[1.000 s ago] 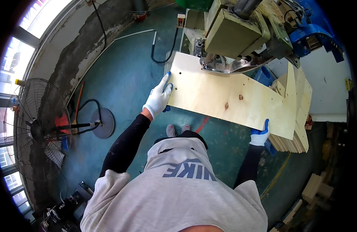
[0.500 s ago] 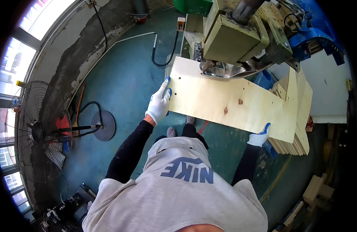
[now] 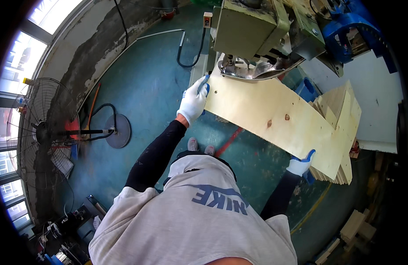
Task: The person picks up L-shaped wooden boards one at a time and uses a stapling machine to join them together, occasionally using a screwdriver to tighten fasteners.
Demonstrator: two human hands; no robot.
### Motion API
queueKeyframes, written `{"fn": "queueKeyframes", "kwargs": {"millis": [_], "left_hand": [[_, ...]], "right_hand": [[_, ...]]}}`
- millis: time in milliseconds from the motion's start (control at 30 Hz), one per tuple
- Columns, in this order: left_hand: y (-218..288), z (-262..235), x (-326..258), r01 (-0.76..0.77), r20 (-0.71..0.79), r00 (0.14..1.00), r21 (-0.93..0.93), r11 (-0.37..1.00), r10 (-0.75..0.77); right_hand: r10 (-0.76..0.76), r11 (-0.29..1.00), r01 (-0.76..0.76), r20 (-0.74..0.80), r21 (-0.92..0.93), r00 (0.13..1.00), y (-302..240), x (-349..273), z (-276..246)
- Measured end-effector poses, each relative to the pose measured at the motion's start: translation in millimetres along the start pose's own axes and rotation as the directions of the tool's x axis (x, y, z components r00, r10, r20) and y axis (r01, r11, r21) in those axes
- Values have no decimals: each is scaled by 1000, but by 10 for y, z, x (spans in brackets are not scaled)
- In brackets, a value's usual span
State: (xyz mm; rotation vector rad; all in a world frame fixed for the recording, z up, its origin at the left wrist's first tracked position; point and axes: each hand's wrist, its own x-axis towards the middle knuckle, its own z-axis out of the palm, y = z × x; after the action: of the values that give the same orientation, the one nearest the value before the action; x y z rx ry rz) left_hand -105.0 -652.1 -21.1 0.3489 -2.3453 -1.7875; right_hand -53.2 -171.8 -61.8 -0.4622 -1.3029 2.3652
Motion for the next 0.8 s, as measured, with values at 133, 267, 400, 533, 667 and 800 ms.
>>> {"fn": "queueKeyframes", "kwargs": {"millis": [133,267,400,533,667,800], "left_hand": [[28,-28,183,-2,-25,1000,-38,999,1],[199,-184,126,100,2,995,14,995,-100],[157,-237,128,113,11,993,117,987,-115],[60,-206,138,20,85,996,184,983,-36],[45,-190,262,52,117,990,238,970,-81],[161,-228,200,113,129,979,308,945,-159]], "right_hand": [[11,999,-10,-31,49,999,40,98,165],[88,991,-78,-85,107,993,9,47,332],[119,981,-101,-106,164,987,-18,-80,317],[62,992,-48,-121,115,991,-125,-274,318],[-1,996,14,-151,87,989,-25,-302,182],[-24,1000,23,-92,-11,996,-33,-530,22]]}}
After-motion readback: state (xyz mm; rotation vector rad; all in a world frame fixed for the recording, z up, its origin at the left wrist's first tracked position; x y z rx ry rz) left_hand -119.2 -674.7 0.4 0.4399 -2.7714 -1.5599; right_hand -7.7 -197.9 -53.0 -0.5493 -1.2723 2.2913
